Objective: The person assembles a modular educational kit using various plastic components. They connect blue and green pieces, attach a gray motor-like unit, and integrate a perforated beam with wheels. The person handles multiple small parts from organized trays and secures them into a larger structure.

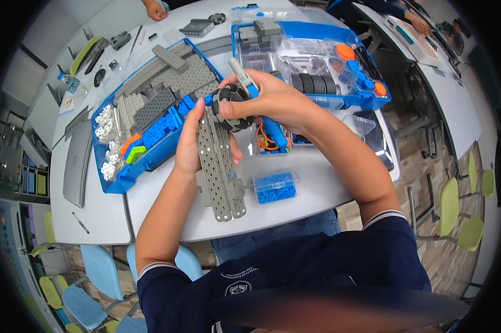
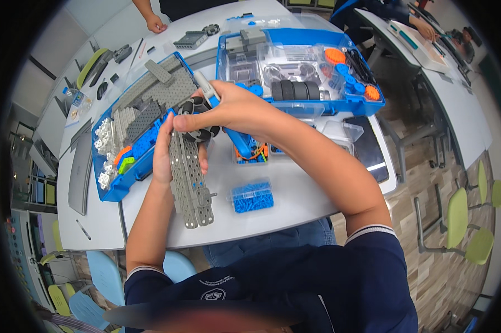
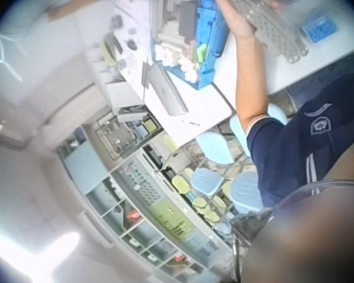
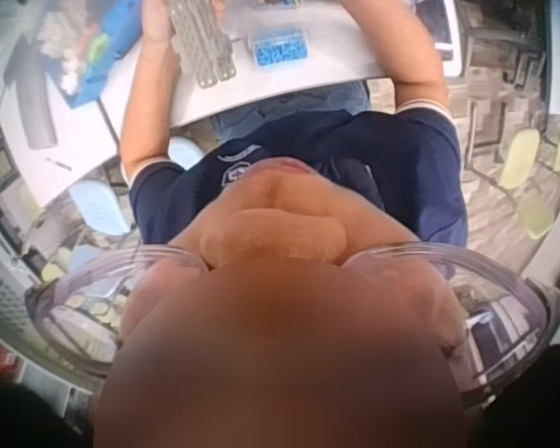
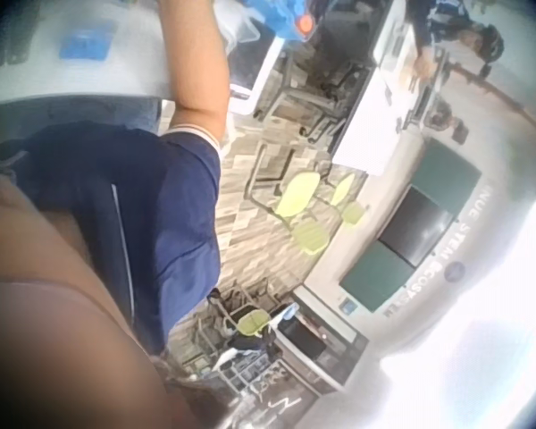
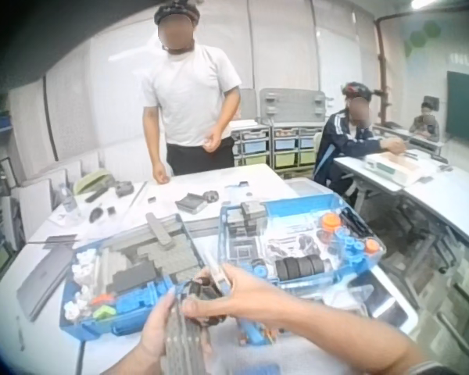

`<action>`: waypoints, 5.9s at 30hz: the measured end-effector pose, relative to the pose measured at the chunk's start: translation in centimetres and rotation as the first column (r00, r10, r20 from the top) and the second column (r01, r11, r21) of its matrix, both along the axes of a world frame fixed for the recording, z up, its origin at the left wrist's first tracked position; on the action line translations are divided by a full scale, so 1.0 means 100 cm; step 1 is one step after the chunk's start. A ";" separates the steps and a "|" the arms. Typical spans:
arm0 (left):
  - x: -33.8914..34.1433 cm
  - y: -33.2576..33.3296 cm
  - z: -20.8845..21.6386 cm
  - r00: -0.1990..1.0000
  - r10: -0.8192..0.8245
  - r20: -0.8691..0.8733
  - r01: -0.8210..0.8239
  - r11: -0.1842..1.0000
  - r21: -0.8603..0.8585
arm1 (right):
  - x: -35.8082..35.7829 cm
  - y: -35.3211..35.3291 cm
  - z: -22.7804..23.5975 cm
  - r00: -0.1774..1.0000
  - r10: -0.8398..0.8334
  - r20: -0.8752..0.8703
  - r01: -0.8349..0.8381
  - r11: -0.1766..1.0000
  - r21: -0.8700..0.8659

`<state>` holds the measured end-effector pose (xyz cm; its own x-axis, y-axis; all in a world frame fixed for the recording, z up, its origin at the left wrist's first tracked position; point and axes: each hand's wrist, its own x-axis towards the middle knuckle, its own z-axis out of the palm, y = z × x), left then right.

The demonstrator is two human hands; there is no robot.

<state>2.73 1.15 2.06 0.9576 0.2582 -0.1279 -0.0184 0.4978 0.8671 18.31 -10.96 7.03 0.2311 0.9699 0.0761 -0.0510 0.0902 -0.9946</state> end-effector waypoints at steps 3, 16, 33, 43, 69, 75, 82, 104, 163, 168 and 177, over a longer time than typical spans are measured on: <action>-0.001 -0.009 0.006 0.997 0.080 -0.015 -0.080 0.996 0.034 | -0.008 0.002 -0.004 0.999 -0.021 0.047 0.018 0.997 0.069; -0.001 -0.015 0.010 0.980 0.105 -0.168 -0.116 0.992 -0.056 | -0.011 0.006 -0.005 0.988 -0.026 -0.151 0.027 1.000 -0.002; -0.003 -0.017 0.006 0.995 0.094 0.036 -0.080 0.953 -0.293 | -0.010 0.006 -0.004 0.994 0.024 -0.105 -0.028 0.999 -0.037; -0.004 -0.019 0.007 0.998 0.040 0.050 -0.021 0.940 -0.340 | -0.006 0.001 0.007 0.999 0.045 0.019 -0.043 0.994 -0.097; -0.010 -0.017 0.014 0.996 -0.081 0.042 0.088 0.975 -0.204 | -0.013 -0.018 0.020 0.938 0.040 0.346 0.001 0.993 -0.115; -0.011 -0.012 0.014 0.992 -0.123 -0.029 0.122 0.992 -0.028 | -0.015 -0.023 0.030 0.891 0.135 0.433 -0.116 0.991 -0.071; -0.016 -0.013 0.010 0.980 -0.179 -0.083 0.159 0.967 -0.199 | -0.011 -0.028 0.035 0.852 0.188 0.489 -0.129 0.980 -0.151; -0.008 -0.021 -0.005 0.986 -0.164 -0.027 0.153 0.957 -0.247 | -0.006 -0.029 0.037 0.689 0.209 0.694 -0.194 0.976 -0.101; 0.011 -0.033 0.030 0.995 0.098 -0.020 -0.100 0.958 -0.267 | 0.020 0.001 0.033 0.891 0.083 0.446 -0.058 0.996 -0.069; 0.029 -0.019 0.051 0.978 0.064 0.198 0.016 0.926 -0.378 | 0.022 0.014 0.080 0.898 0.196 0.394 -0.130 0.974 -0.188; 0.037 -0.020 0.068 0.961 0.099 0.258 -0.027 0.963 -0.267 | 0.030 0.017 0.099 0.887 0.223 0.404 -0.155 0.968 -0.195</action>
<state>6.38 -0.87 8.86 0.9484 0.3114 0.0594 -0.2698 0.6944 0.6671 21.34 -9.22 16.94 0.0220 0.9994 -0.0281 0.3732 -0.0343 -0.9271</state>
